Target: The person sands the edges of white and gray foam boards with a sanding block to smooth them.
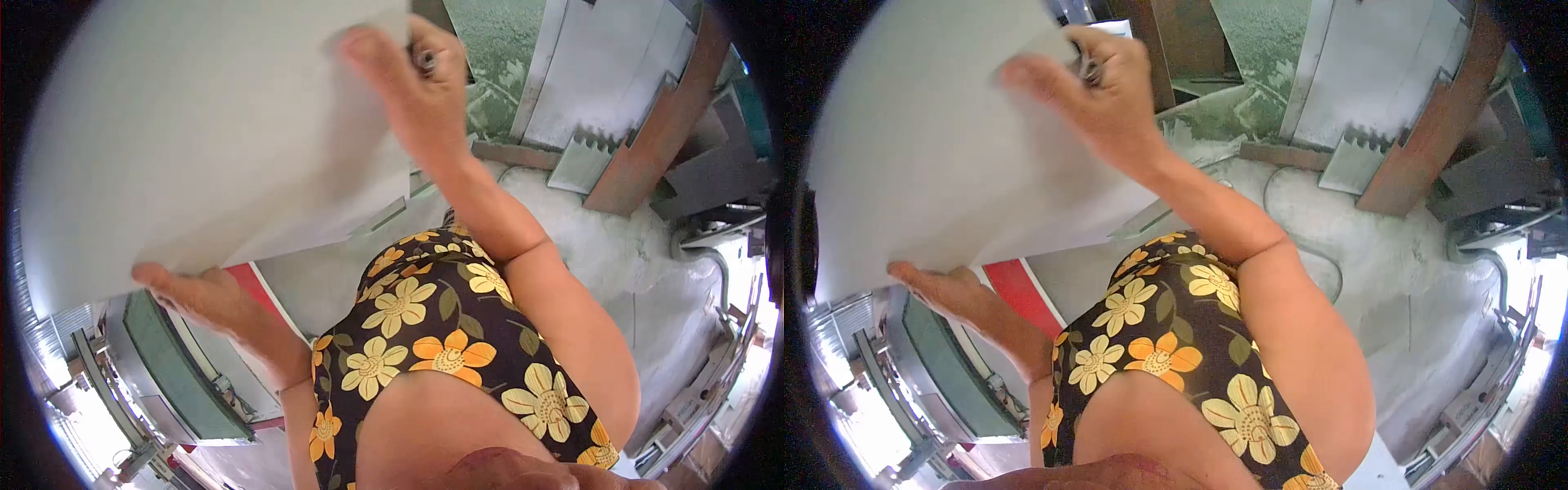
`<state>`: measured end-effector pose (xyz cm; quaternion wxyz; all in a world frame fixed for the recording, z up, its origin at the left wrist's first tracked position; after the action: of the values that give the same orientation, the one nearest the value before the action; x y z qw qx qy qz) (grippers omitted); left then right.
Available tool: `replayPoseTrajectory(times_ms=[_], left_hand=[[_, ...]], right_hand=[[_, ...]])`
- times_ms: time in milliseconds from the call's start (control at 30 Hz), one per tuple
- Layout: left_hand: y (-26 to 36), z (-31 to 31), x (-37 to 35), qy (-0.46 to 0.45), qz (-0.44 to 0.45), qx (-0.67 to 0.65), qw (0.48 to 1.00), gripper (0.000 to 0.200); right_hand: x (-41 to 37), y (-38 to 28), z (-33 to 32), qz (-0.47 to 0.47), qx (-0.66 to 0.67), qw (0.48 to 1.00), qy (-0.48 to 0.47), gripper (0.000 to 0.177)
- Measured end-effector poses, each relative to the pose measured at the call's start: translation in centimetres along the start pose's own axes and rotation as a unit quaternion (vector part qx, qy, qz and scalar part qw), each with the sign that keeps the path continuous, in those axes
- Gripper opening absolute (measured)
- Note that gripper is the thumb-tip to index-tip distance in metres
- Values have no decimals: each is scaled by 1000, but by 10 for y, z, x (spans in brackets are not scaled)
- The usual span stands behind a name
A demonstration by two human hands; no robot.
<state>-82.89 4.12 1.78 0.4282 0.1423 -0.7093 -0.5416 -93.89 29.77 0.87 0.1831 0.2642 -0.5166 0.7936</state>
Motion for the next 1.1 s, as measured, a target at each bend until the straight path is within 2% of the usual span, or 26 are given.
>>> replayPoseTrajectory(times_ms=[100, 200, 233, 267, 367, 400, 500, 533, 600, 667, 700, 800, 833, 867, 967, 1000, 1033, 1100], left_hand=[[0, 81, -10, -1, -35, -59, 998, 68], [10, 145, -13, -9, -59, 4, 998, 73], [19, 155, -8, -10, -61, 16, 998, 75], [19, 173, -4, -23, -47, -33, 998, 74], [35, 231, -10, -33, -45, -11, 998, 73], [36, 248, -6, -62, -3, 18, 998, 73], [48, 298, -5, -115, 22, -112, 987, 63], [51, 314, -4, -141, 37, -127, 981, 61], [51, 350, -3, -191, 66, -153, 967, 56], [45, 380, -9, -209, 26, -115, 971, 62], [56, 372, -5, -214, 14, -100, 972, 66], [56, 406, -14, -196, 25, -174, 965, 47], [54, 419, -17, -215, 23, -184, 959, 44], [50, 431, -20, -235, 20, -193, 952, 41], [24, 470, -23, -282, 21, -178, 943, 43], [16, 484, -22, -291, 28, -169, 941, 45], [18, 497, -27, -284, 75, -226, 929, 35], [0, 519, -38, -331, 24, -285, 899, 20]], right_hand=[[35, 3, -76, -9, -87, 996, 1, 20], [62, 10, -144, 42, -58, 995, 75, 33], [73, 0, -150, 11, -75, 993, 89, 35], [83, -4, -168, -19, -93, 990, 105, 36], [109, -13, -221, -77, -121, 977, 155, 40], [115, -14, -237, -91, -127, 972, 173, 40], [134, -6, -280, -87, -159, 952, 246, 42], [143, -15, -275, -61, -144, 971, 180, 43], [155, -10, -297, -68, -162, 967, 182, 43], [160, -1, -324, -72, -179, 963, 190, 43], [161, -11, -321, -82, -185, 960, 192, 43], [163, -13, -345, -77, -201, 950, 224, 45], [163, -14, -354, -71, -206, 946, 239, 45], [164, -7, -372, -73, -202, 954, 209, 40], [146, 8, -417, 37, -284, 875, 390, 24], [154, 8, -418, -29, -110, 934, 340, 27], [160, 10, -428, -43, -130, 940, 313, 27], [163, 23, -446, -74, -165, 948, 261, 27]])
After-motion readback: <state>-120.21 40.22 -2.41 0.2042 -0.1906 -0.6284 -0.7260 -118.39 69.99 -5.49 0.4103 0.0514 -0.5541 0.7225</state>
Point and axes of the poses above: each hand's wrist, its own x-axis towards the middle knuckle, its own z-axis out of the palm, y = z × x, the point moved 7 cm from there along x, towards the middle knuckle, and after that the axes turned 9 degrees about -y, right-handed, at the moved point
